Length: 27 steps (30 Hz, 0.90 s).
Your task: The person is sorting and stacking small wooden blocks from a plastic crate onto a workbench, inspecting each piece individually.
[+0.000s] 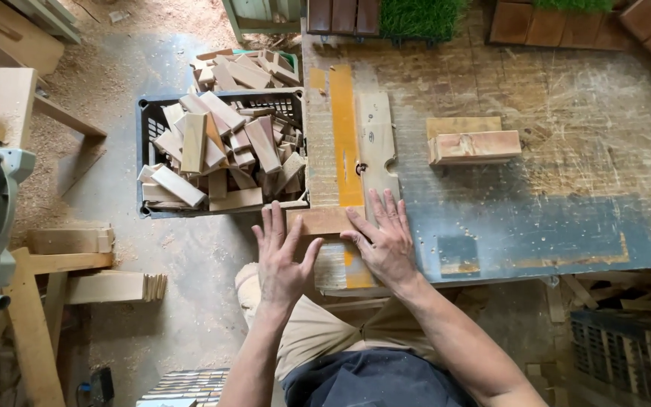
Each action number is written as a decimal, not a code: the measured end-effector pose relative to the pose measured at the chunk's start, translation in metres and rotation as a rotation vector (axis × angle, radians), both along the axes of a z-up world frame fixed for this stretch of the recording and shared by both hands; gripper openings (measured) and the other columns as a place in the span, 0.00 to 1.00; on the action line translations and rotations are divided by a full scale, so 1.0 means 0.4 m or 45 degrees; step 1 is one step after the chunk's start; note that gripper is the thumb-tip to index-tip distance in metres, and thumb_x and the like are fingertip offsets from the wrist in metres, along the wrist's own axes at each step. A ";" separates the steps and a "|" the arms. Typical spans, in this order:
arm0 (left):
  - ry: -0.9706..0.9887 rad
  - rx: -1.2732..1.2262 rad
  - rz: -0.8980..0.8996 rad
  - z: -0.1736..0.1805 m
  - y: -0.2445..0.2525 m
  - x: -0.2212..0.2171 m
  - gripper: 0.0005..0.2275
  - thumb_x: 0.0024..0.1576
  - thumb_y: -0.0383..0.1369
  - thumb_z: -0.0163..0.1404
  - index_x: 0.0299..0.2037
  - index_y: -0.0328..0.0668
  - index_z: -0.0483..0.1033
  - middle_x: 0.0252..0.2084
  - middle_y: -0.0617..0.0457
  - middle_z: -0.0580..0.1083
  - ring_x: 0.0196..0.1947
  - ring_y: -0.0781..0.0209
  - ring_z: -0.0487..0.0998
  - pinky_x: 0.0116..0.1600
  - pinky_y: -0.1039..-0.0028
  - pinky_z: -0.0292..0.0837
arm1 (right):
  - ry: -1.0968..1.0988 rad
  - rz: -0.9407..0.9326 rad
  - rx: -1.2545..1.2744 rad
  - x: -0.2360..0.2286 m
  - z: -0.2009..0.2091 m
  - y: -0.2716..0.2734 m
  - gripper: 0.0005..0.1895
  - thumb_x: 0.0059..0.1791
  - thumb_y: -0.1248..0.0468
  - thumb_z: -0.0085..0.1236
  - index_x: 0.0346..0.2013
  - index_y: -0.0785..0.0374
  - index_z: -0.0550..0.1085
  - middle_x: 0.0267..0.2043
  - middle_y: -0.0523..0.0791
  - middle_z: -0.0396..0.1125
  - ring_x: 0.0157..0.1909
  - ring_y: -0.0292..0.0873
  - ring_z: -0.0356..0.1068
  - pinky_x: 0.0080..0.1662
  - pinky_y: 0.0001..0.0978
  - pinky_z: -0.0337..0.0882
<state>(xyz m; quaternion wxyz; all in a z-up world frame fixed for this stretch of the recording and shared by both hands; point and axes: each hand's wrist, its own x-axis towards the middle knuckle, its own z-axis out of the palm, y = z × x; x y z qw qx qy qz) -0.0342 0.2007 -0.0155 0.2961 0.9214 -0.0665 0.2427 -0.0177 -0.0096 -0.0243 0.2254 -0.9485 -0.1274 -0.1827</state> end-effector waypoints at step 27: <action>0.018 -0.034 -0.035 -0.141 -0.055 0.254 0.20 0.63 0.46 0.53 0.60 0.44 0.76 0.70 0.48 0.66 0.73 0.36 0.58 0.71 0.50 0.58 | 0.194 0.039 -0.022 0.242 -0.029 -0.023 0.25 0.52 0.37 0.49 0.61 0.36 0.74 0.76 0.54 0.50 0.76 0.65 0.44 0.71 0.62 0.45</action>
